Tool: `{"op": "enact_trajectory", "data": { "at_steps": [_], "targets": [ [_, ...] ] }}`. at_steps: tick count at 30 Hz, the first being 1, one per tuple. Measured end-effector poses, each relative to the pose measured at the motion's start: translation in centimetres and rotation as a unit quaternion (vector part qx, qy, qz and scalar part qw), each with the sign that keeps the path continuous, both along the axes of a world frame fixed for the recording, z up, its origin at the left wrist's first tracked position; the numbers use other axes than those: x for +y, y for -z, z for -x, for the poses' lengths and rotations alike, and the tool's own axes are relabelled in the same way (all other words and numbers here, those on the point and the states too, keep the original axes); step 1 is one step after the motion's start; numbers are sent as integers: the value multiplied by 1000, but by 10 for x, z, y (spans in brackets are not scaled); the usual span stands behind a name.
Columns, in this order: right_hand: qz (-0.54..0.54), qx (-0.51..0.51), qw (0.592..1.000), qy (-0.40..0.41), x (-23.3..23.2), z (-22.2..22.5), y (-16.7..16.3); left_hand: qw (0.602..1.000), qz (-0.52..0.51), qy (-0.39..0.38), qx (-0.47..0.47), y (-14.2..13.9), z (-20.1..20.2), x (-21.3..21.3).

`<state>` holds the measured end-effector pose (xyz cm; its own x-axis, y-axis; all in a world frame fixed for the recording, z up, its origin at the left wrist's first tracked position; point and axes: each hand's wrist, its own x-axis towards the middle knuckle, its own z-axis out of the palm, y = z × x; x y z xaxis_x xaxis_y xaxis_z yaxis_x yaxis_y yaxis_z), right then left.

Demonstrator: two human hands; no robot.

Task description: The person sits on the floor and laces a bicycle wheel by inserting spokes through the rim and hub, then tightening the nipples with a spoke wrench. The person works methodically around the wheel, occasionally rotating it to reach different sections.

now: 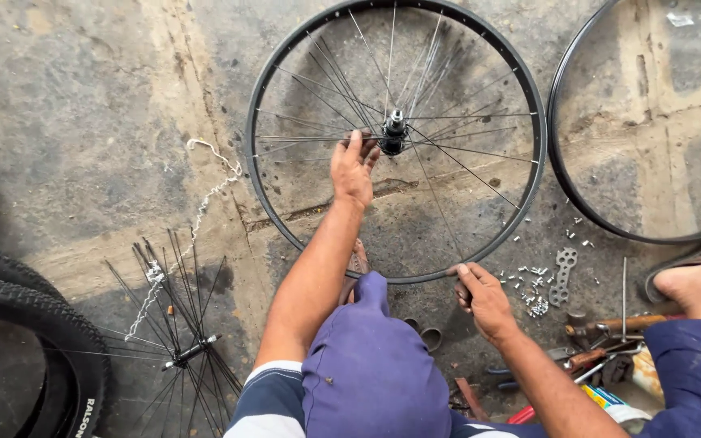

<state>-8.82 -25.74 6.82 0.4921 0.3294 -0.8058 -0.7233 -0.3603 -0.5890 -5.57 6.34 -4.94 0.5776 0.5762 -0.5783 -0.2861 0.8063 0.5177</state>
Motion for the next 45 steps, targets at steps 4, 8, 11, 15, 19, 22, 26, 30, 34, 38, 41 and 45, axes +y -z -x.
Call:
{"op": "enact_trajectory", "data": {
  "at_steps": [4,8,11,15,19,22,26,30,34,38,41,45],
  "targets": [
    [-38,12,998,58,0,-1,9,998,-43,-9,50,7,12,-2],
    [-55,20,996,74,-1,-11,11,977,-143,67,140,9,42,-34],
    [-41,23,998,29,-3,-15,12,926,-127,315,165,5,69,-71],
    [-24,0,1000,-5,-3,-11,13,808,-66,572,126,2,76,-88],
    [-23,-20,999,-8,0,-8,15,847,-150,508,-47,-8,72,-94],
    [-27,-36,999,-12,0,-10,16,863,-198,463,-52,-20,73,-101],
    [-34,-60,997,-30,1,-11,20,878,-243,410,-32,-39,79,-106],
    [1,-65,997,-40,5,-8,23,885,-236,400,-15,-55,73,-104],
    [28,-78,993,-81,2,-7,20,909,-33,403,-101,-59,47,-99],
    [89,-186,940,-271,-23,-2,3,854,-145,496,65,-71,26,-99],
    [23,-128,967,-217,-55,8,-16,746,-244,577,226,-93,16,-93],
    [-26,-2,1000,-16,-88,14,-24,603,-353,650,297,-119,-9,-81]
  ]
}}
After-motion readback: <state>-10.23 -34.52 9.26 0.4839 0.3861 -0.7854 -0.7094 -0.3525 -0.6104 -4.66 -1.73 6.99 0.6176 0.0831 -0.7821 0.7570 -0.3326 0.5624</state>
